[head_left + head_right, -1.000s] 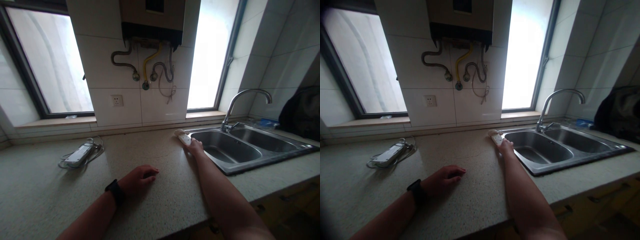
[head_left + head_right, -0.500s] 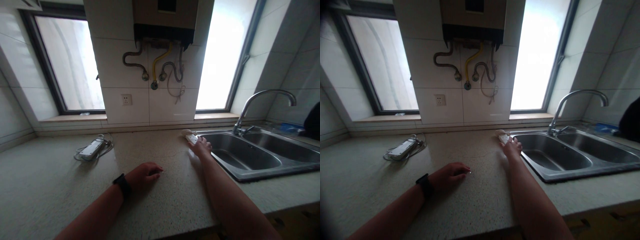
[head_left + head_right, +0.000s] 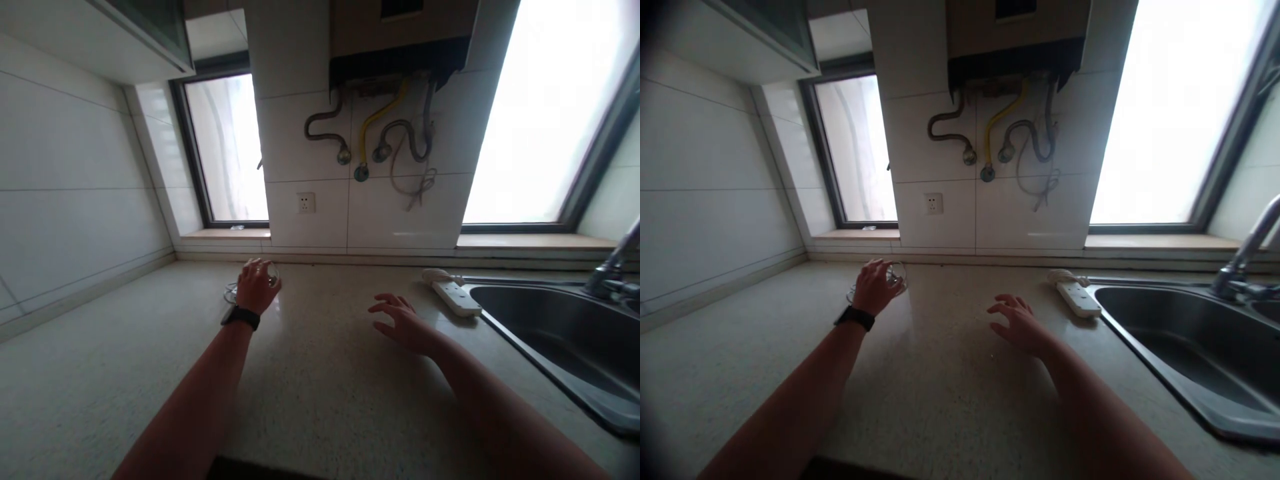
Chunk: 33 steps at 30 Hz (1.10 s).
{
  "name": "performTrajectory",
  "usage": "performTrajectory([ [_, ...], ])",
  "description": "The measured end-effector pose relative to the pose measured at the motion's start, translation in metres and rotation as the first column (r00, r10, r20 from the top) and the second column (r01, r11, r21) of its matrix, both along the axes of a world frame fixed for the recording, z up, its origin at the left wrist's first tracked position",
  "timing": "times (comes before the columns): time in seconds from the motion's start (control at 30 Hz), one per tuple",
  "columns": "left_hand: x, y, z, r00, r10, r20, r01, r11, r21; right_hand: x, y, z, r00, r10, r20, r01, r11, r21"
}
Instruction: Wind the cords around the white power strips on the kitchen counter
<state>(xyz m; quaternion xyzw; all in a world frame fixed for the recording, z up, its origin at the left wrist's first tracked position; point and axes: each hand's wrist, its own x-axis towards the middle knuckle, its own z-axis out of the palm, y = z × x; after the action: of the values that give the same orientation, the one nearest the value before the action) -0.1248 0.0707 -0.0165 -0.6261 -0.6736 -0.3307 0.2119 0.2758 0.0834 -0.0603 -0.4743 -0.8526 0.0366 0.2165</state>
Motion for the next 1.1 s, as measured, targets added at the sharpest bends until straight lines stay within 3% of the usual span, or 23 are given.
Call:
performTrajectory([
  [0.1, -0.048, 0.010, -0.018, 0.979, 0.202, -0.029, -0.204, 0.973, -0.107, 0.011, 0.011, -0.006, 0.999, -0.048, 0.001, 0.048, 0.999, -0.026],
  [0.17, -0.071, 0.015, -0.030, 0.956, 0.294, 0.015, -0.278, 0.916, -0.291, 0.015, 0.016, -0.009, 0.999, -0.053, -0.002, 0.053, 0.998, -0.037],
  [0.27, -0.088, 0.022, -0.041, 0.956, 0.281, 0.087, -0.220, 0.879, -0.424, 0.014, 0.017, -0.010, 0.999, -0.040, -0.019, 0.039, 0.997, -0.060],
  [0.53, -0.085, 0.028, -0.044, 0.963, 0.219, 0.160, -0.144, 0.913, -0.381, 0.014, 0.017, -0.010, 0.995, 0.041, -0.092, -0.051, 0.992, -0.118],
  [0.73, -0.060, 0.026, -0.043, 0.958, 0.000, 0.286, 0.095, 0.943, -0.318, 0.016, 0.017, -0.012, 0.984, 0.097, -0.147, -0.111, 0.989, -0.095],
  [0.87, -0.024, 0.019, -0.037, 0.906, -0.235, 0.352, 0.342, 0.897, -0.279, 0.013, 0.015, -0.011, 0.975, 0.088, -0.204, -0.107, 0.991, -0.085],
  [0.93, 0.000, 0.011, -0.034, 0.856, -0.341, 0.389, 0.456, 0.853, -0.253, 0.010, 0.014, -0.011, 0.965, 0.055, -0.258, -0.084, 0.991, -0.104],
  [1.03, 0.037, -0.003, -0.030, 0.699, -0.541, 0.468, 0.680, 0.706, -0.198, 0.005, 0.010, -0.010, 0.924, -0.004, -0.382, -0.059, 0.987, -0.151],
  [1.1, 0.057, -0.010, -0.029, 0.619, -0.614, 0.490, 0.763, 0.617, -0.191, 0.002, 0.007, -0.008, 0.891, -0.023, -0.453, -0.084, 0.973, -0.214],
])
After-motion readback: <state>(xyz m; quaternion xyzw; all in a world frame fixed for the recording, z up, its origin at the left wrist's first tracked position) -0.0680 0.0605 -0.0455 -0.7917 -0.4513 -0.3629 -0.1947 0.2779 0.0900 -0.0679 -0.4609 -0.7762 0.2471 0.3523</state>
